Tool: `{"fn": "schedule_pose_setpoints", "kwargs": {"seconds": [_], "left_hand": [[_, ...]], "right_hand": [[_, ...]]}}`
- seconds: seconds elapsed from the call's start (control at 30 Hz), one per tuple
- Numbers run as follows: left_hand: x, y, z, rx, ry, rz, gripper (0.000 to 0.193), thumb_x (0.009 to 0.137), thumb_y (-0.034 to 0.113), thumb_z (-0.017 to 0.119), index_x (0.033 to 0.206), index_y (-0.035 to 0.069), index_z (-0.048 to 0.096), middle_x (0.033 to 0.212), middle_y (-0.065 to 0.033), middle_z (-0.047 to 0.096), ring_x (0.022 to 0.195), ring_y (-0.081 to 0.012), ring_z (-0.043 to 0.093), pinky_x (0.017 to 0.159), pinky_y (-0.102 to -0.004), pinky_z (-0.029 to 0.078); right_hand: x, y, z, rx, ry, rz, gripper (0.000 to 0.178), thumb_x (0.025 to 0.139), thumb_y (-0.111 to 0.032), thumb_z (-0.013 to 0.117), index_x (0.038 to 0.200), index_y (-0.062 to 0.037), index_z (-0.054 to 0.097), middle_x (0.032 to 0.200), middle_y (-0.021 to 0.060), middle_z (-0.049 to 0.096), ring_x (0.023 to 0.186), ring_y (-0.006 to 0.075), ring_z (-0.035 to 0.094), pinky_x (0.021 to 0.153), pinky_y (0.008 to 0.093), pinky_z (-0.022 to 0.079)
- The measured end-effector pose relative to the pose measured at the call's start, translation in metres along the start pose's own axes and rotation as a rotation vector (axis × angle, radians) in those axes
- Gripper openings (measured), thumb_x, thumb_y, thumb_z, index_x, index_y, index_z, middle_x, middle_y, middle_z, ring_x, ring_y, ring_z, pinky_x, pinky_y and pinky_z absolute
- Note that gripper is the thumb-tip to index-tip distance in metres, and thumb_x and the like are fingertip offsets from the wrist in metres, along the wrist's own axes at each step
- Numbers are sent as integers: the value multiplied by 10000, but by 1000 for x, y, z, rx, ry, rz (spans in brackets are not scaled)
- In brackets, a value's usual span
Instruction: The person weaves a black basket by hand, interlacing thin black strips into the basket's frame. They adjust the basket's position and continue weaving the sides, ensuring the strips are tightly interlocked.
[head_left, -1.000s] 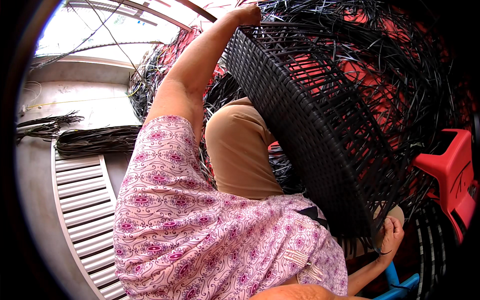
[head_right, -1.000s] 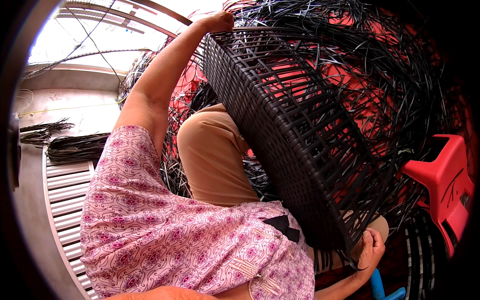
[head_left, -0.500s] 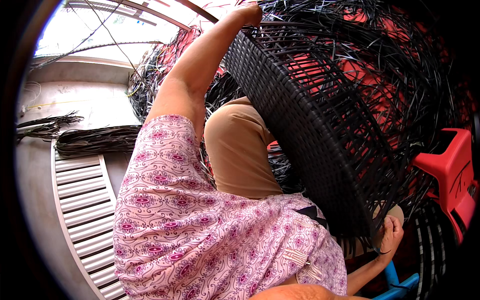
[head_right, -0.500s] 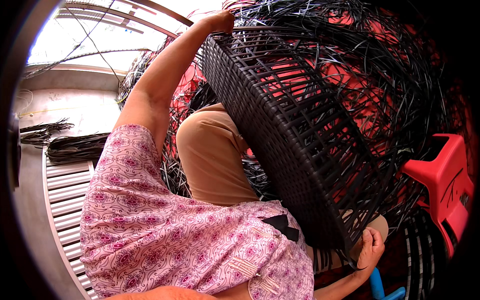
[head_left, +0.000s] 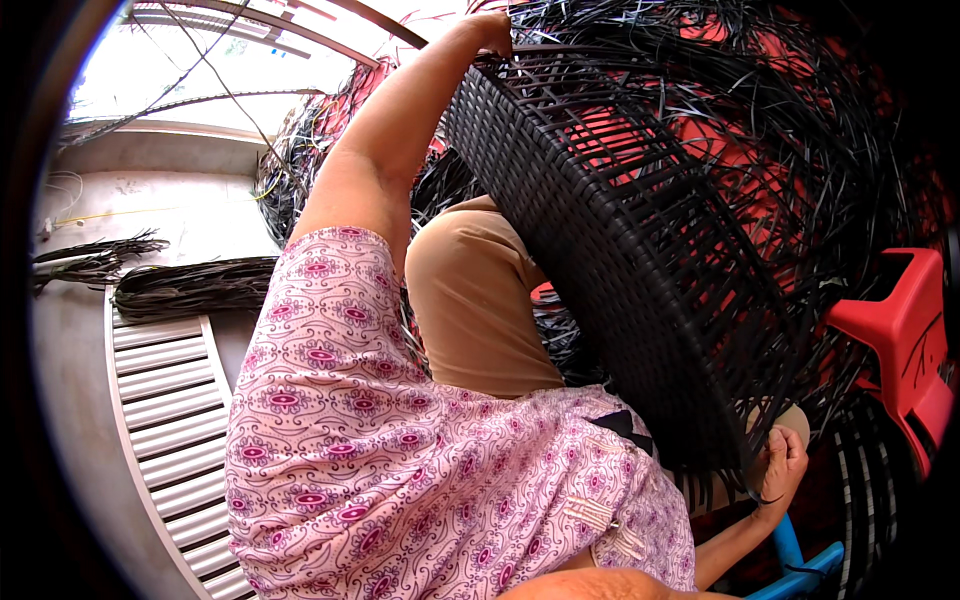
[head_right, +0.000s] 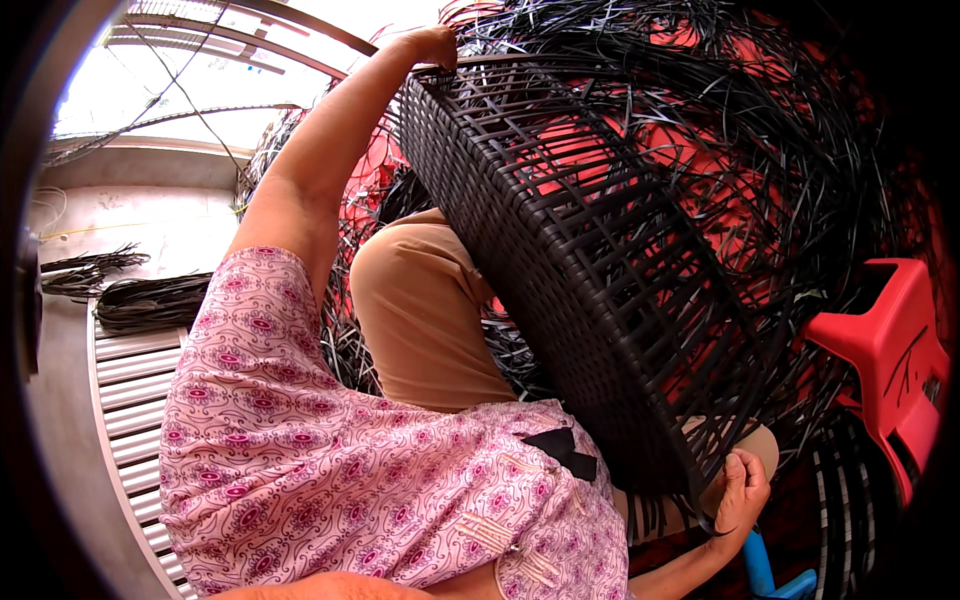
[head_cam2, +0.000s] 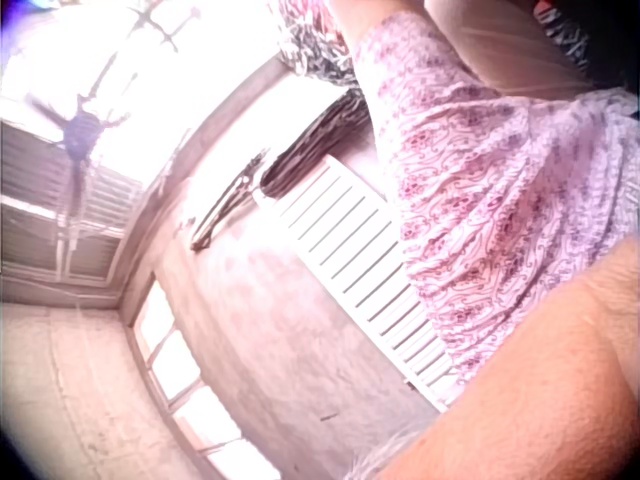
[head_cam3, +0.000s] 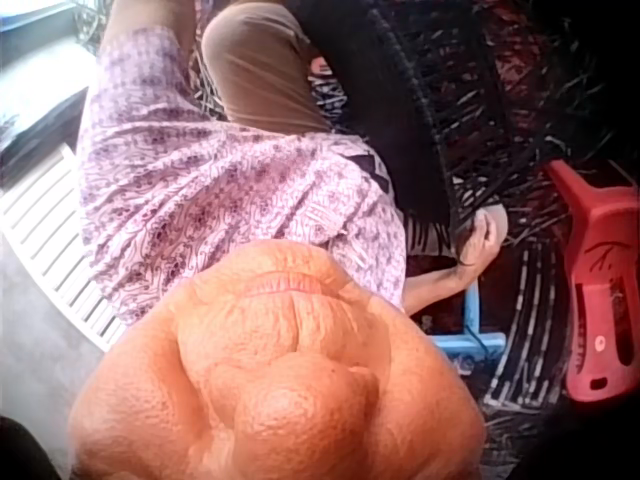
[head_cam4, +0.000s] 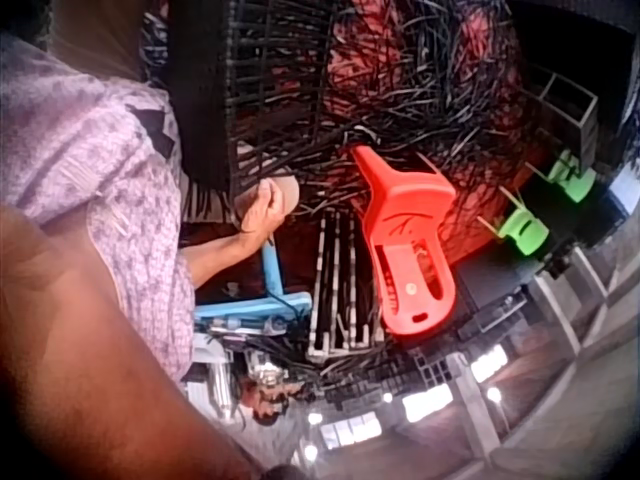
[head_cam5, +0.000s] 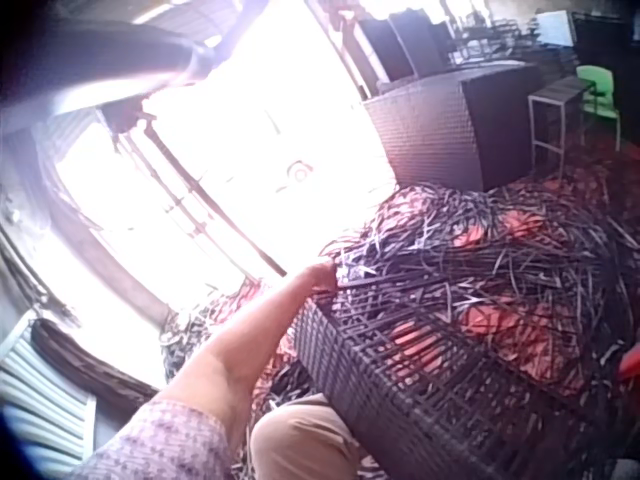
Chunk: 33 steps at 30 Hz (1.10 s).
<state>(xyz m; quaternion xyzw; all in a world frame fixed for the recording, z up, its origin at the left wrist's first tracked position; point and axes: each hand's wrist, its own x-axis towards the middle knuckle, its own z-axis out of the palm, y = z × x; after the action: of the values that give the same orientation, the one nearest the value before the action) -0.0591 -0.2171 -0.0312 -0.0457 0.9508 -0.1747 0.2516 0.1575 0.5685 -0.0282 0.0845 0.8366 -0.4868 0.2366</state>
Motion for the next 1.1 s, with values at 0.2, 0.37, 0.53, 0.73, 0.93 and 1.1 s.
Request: {"fn": "schedule_pose_setpoints", "kwargs": {"seconds": [0.2, 0.37, 0.53, 0.73, 0.93, 1.1], "left_hand": [[-4, 2, -5, -193, -49, -136, 350, 654, 308, 752, 872, 35, 773, 883, -129, 760, 784, -248, 705, 754, -396, 567], [-22, 20, -16, -259, -40, -182, 444, 675, 296, 717, 980, -24, 751, 1008, -190, 750, 893, -285, 716, 824, -408, 568], [-20, -21, -7, -625, -224, -176, 309, 836, 316, 741, 947, 29, 775, 678, -47, 667, 540, -155, 581, 501, -327, 470], [-20, -39, 7, -951, -169, -159, 203, 879, 220, 734, 994, 57, 776, 756, 12, 713, 558, -60, 560, 466, -226, 411], [-18, -63, 18, -996, -18, -149, 209, 859, 183, 738, 1013, 47, 772, 778, 2, 726, 574, -72, 577, 493, -250, 427], [-32, -93, 35, -1152, 31, -184, 219, 869, 161, 741, 1041, 30, 770, 771, -3, 719, 556, -37, 546, 459, -209, 390]], "right_hand": [[1, 0, -1, -5, -7, 13, 216, 977, -197, 682, 966, 18, 683, 725, -23, 539, 659, 61, 469, 597, 224, 378], [2, 3, -4, -2, -24, 42, 205, 978, -191, 679, 959, 13, 675, 731, -25, 535, 654, 58, 456, 591, 224, 368], [2, -11, 0, -41, -10, 40, 200, 978, -181, 674, 934, 14, 659, 750, -33, 517, 671, 57, 429, 597, 225, 345], [6, -4, -3, -81, -7, 39, 212, 984, -184, 665, 916, 16, 650, 764, -39, 514, 685, 55, 416, 604, 224, 334], [4, -14, -3, -92, -13, 81, 223, 985, -201, 671, 896, 2, 653, 725, -58, 508, 666, 43, 410, 589, 225, 327], [8, -11, -7, -121, -37, 104, 238, 979, -213, 681, 884, 3, 652, 710, -62, 507, 652, 42, 412, 576, 227, 325]]}}
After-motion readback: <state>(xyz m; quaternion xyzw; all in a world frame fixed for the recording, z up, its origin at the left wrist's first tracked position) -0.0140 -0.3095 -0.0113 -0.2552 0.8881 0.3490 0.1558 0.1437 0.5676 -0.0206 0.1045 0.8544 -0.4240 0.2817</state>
